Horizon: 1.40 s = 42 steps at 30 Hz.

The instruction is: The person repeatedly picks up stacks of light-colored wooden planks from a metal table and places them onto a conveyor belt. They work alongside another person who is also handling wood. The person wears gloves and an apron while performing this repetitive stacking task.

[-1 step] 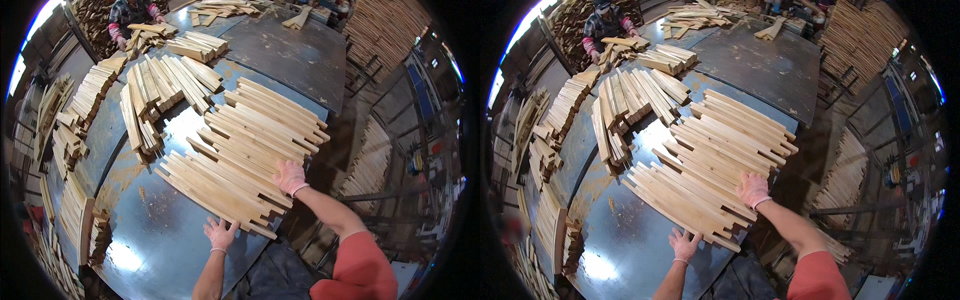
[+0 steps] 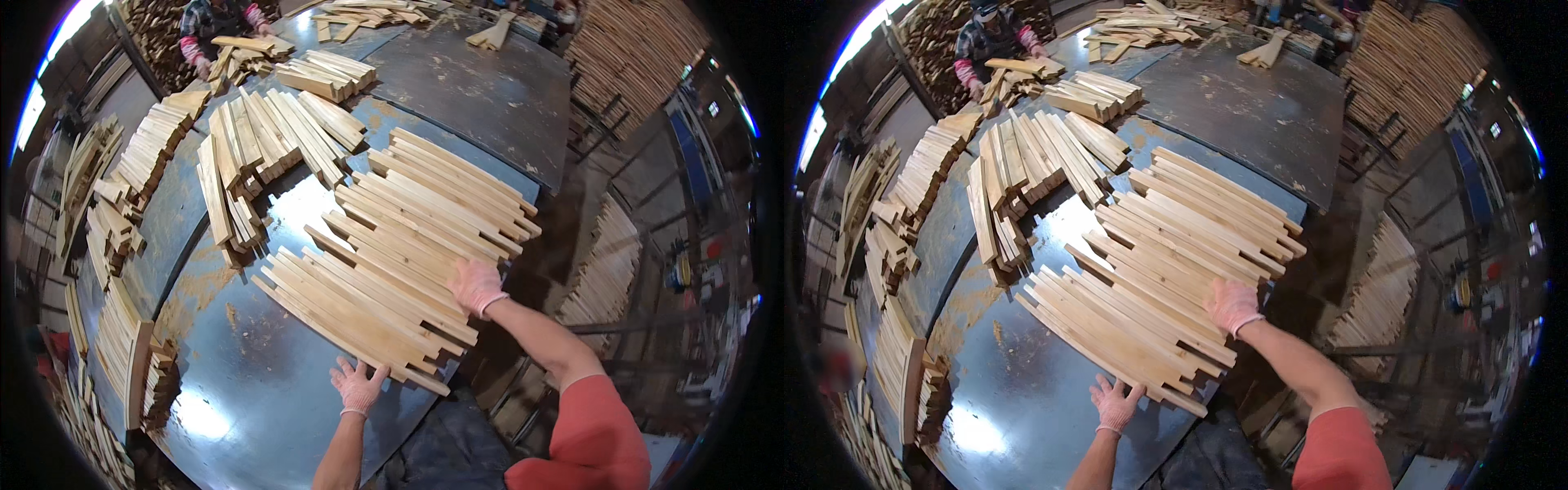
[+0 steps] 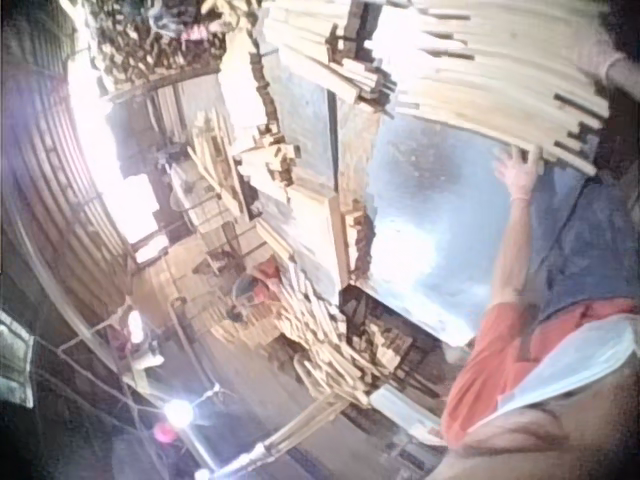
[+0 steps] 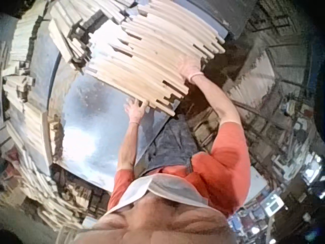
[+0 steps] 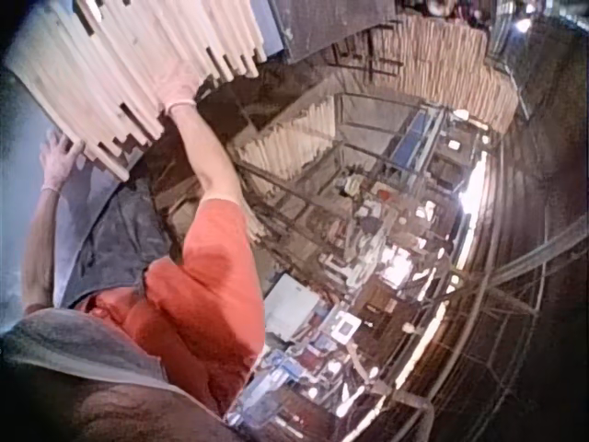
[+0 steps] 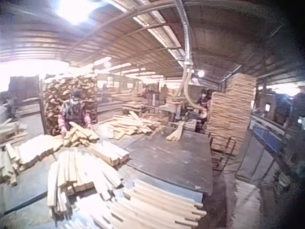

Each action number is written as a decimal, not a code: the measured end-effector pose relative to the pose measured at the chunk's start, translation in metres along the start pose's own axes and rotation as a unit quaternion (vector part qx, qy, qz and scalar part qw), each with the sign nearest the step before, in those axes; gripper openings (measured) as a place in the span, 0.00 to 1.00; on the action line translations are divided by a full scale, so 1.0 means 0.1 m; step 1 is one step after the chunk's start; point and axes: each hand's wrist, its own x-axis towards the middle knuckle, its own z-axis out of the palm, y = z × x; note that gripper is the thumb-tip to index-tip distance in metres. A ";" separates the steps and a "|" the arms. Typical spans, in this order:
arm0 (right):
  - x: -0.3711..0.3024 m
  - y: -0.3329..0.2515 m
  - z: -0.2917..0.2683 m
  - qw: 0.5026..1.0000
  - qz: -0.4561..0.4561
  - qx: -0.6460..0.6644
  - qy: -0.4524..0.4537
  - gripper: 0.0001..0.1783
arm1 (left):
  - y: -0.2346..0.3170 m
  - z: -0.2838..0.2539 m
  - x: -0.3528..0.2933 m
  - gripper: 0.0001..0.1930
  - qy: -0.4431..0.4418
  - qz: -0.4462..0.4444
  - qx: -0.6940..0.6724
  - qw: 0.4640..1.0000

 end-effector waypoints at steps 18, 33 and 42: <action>3.20 0.86 -0.65 0.994 0.047 0.057 0.085 0.41 | 0.70 0.79 0.54 0.41 0.372 -0.119 -0.526 0.756; 3.90 1.72 -0.19 0.988 -0.142 0.056 0.007 0.36 | 0.97 0.34 0.43 0.39 0.342 -0.280 -0.346 0.828; 3.69 1.45 -0.45 0.881 -0.079 0.422 -0.200 0.24 | 1.28 0.48 0.44 0.58 0.316 -0.416 -0.311 0.794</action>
